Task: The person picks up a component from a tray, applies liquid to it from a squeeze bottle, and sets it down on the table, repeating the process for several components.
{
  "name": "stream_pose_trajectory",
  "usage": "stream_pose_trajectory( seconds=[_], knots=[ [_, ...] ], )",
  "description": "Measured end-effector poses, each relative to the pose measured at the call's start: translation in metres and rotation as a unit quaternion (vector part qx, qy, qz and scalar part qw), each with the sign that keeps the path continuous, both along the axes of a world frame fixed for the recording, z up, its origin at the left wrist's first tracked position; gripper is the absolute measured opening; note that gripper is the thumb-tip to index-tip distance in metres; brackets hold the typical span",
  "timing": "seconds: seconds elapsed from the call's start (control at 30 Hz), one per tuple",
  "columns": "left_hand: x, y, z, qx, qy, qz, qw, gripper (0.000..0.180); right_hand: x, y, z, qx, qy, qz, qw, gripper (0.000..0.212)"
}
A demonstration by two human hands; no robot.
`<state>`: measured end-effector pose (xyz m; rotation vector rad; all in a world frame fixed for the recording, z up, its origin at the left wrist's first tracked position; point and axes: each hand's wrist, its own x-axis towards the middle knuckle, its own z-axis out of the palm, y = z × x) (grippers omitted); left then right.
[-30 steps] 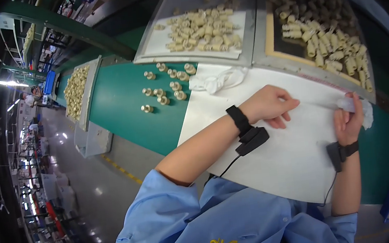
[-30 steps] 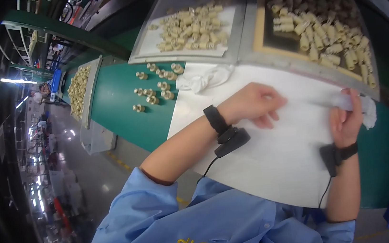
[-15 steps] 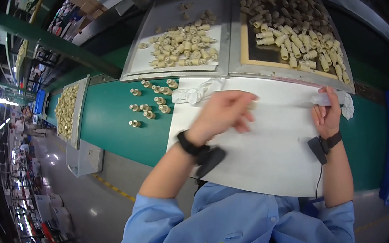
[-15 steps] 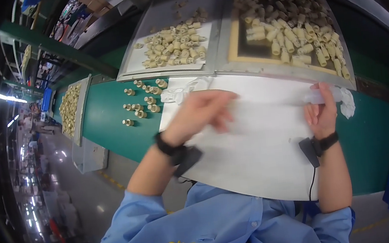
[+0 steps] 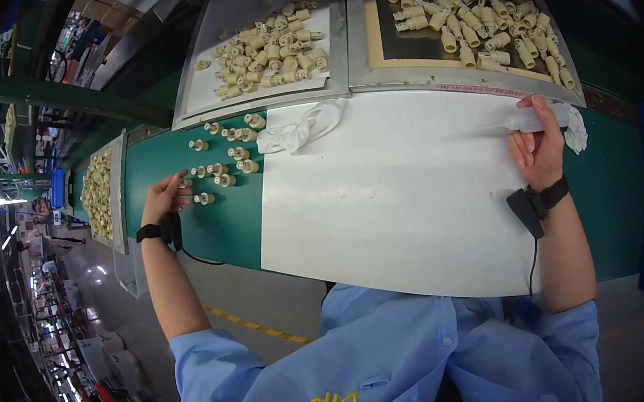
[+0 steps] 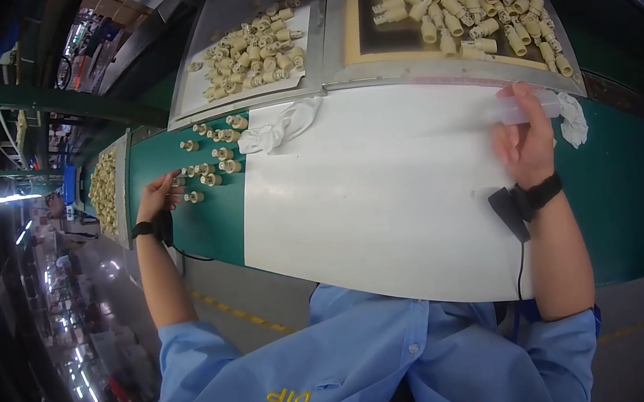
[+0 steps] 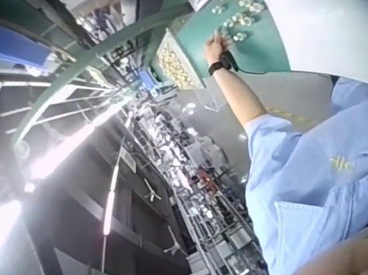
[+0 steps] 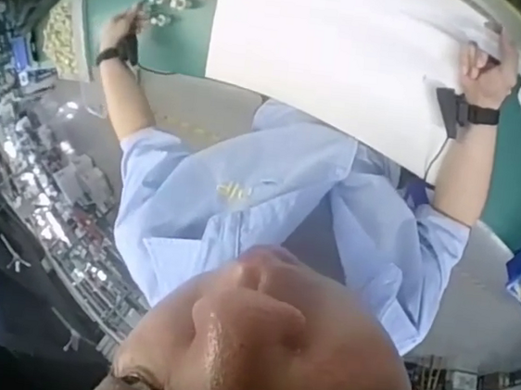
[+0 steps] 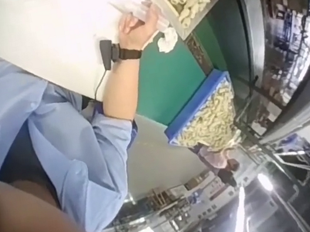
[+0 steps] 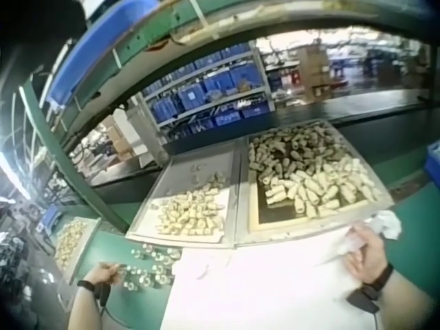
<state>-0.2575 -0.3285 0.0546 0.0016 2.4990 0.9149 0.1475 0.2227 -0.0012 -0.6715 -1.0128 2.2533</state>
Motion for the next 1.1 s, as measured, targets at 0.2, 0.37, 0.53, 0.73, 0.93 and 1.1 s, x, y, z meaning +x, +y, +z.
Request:
stream_pose_trajectory(
  seconds=[0.2, 0.37, 0.53, 0.73, 0.93, 1.1],
  knots=[
    [0.01, 0.008, 0.025, -0.046, -0.011, -0.027, 0.999, 0.04, 0.0, 0.0, 0.0, 0.006, 0.006, 0.014, 1.0, 0.03],
    [0.028, 0.07, 0.086, 0.061, 0.271, -0.068, 0.958, 0.043, 0.003, 0.004, -0.006, 0.007, 0.019, 0.008, 1.0, 0.03],
    [0.108, 0.225, 0.087, 0.129, 0.234, -0.262, 0.927, 0.032, 0.003, 0.007, -0.011, -0.001, 0.037, 0.003, 0.999, 0.03],
    [0.158, 0.403, 0.032, 0.097, 0.319, -0.454, 0.826, 0.019, 0.004, 0.015, -0.009, -0.038, 0.043, 0.026, 0.998, 0.032],
    [0.109, 0.494, -0.027, -0.019, 0.461, -0.444, 0.768, 0.027, 0.003, 0.018, -0.002, -0.038, 0.065, 0.053, 0.996, 0.031],
    [0.109, 0.486, -0.007, -0.067, 0.383, -0.472, 0.791, 0.027, 0.003, 0.018, -0.002, -0.039, 0.073, 0.062, 0.995, 0.03]
  ],
)
